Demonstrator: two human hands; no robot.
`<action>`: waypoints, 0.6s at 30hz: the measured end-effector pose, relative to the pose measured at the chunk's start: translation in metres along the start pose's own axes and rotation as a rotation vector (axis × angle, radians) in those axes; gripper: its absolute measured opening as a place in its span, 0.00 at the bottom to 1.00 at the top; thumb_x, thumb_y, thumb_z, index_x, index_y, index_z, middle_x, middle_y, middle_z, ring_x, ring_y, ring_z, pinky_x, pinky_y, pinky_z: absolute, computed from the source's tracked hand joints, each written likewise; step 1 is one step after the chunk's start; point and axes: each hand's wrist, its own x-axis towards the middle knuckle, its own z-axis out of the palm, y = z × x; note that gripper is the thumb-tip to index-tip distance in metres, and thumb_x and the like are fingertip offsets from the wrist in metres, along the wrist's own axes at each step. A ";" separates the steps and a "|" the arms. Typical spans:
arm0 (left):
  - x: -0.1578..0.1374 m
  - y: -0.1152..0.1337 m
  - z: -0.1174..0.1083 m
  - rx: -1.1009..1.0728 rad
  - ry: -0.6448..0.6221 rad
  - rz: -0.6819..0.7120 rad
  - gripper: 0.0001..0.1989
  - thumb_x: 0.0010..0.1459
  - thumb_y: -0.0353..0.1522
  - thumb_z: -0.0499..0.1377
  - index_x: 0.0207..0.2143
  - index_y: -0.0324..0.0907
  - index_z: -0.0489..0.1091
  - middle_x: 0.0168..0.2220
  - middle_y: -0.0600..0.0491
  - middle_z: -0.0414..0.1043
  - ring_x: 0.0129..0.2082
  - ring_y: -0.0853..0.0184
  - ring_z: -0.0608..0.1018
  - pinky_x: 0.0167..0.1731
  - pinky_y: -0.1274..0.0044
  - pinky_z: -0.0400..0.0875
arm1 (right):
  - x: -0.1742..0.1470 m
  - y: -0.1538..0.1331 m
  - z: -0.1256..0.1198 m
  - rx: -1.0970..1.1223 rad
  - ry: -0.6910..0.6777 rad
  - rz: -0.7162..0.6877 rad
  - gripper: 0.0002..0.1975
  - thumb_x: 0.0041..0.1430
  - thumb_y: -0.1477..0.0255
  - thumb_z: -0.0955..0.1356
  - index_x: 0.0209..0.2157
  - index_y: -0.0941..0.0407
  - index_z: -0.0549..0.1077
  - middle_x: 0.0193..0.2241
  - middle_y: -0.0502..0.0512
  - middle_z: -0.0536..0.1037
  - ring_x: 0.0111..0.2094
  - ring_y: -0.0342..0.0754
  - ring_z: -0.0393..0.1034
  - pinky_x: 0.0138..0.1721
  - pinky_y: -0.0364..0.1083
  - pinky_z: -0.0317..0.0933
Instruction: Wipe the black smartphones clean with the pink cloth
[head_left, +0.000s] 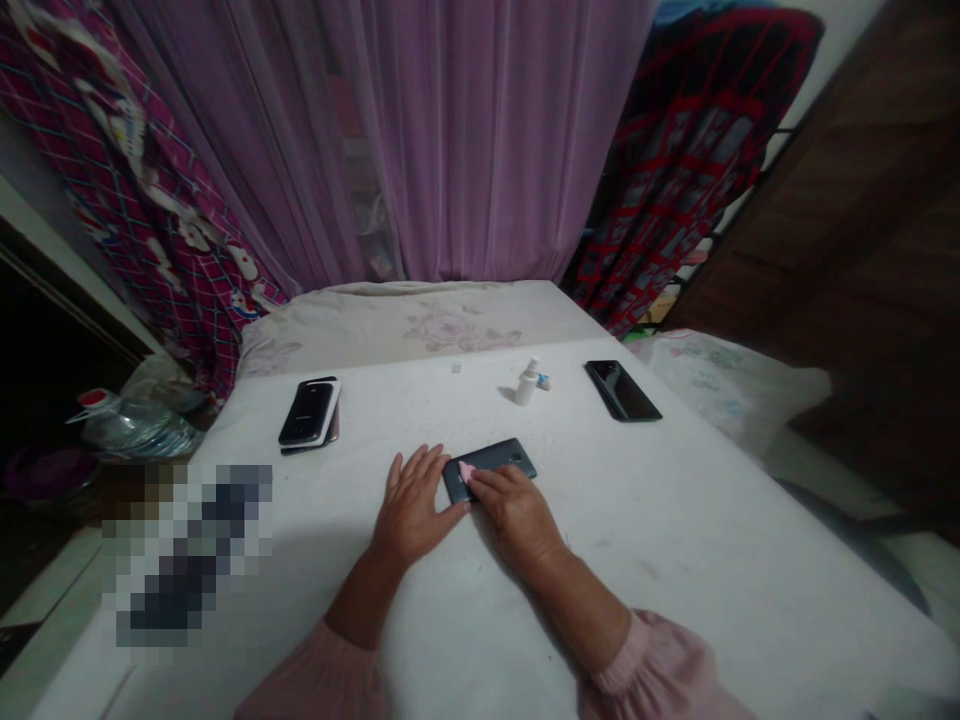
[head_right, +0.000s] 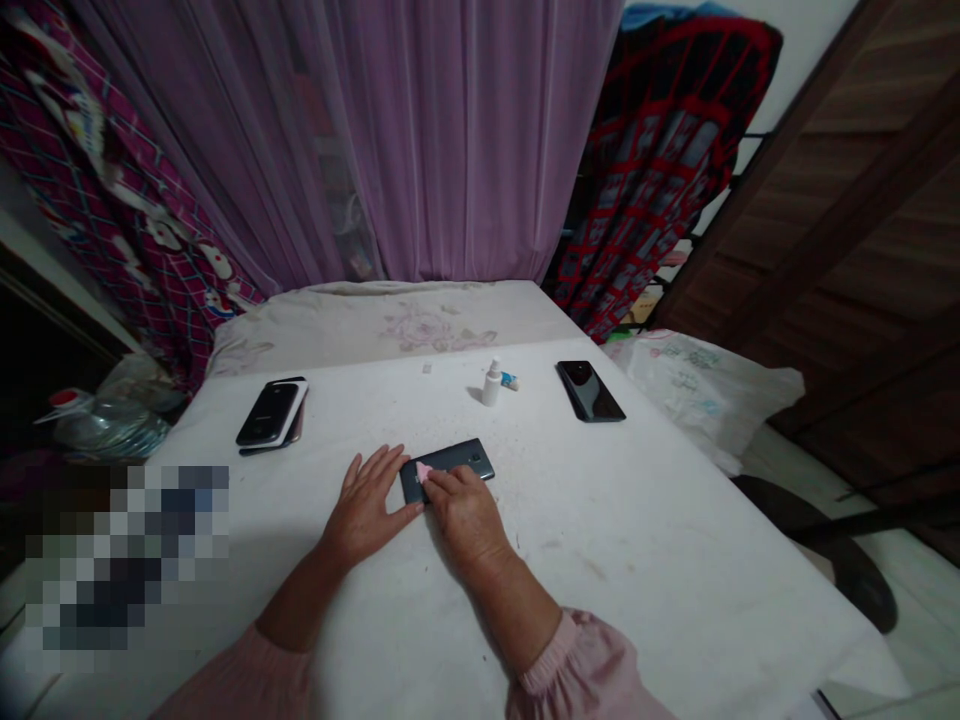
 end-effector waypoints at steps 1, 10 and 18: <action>0.000 0.000 0.000 0.001 -0.002 0.001 0.28 0.56 0.42 0.60 0.58 0.44 0.62 0.63 0.46 0.61 0.64 0.55 0.61 0.64 0.56 0.45 | -0.001 0.003 -0.001 -0.005 0.015 0.012 0.14 0.58 0.80 0.67 0.46 0.57 0.77 0.45 0.59 0.79 0.38 0.52 0.69 0.42 0.50 0.68; 0.000 -0.001 0.001 -0.013 0.001 0.002 0.29 0.57 0.44 0.59 0.59 0.45 0.61 0.63 0.47 0.61 0.64 0.55 0.60 0.64 0.56 0.44 | -0.013 0.042 -0.016 -0.112 0.063 0.308 0.22 0.55 0.84 0.63 0.48 0.54 0.77 0.46 0.56 0.79 0.38 0.52 0.68 0.41 0.50 0.67; 0.003 -0.016 -0.001 0.000 -0.145 0.067 0.34 0.56 0.44 0.58 0.63 0.45 0.56 0.65 0.46 0.56 0.66 0.54 0.56 0.64 0.57 0.44 | -0.011 -0.001 -0.009 0.063 0.019 -0.062 0.14 0.62 0.77 0.65 0.48 0.55 0.76 0.45 0.58 0.79 0.38 0.50 0.68 0.40 0.48 0.67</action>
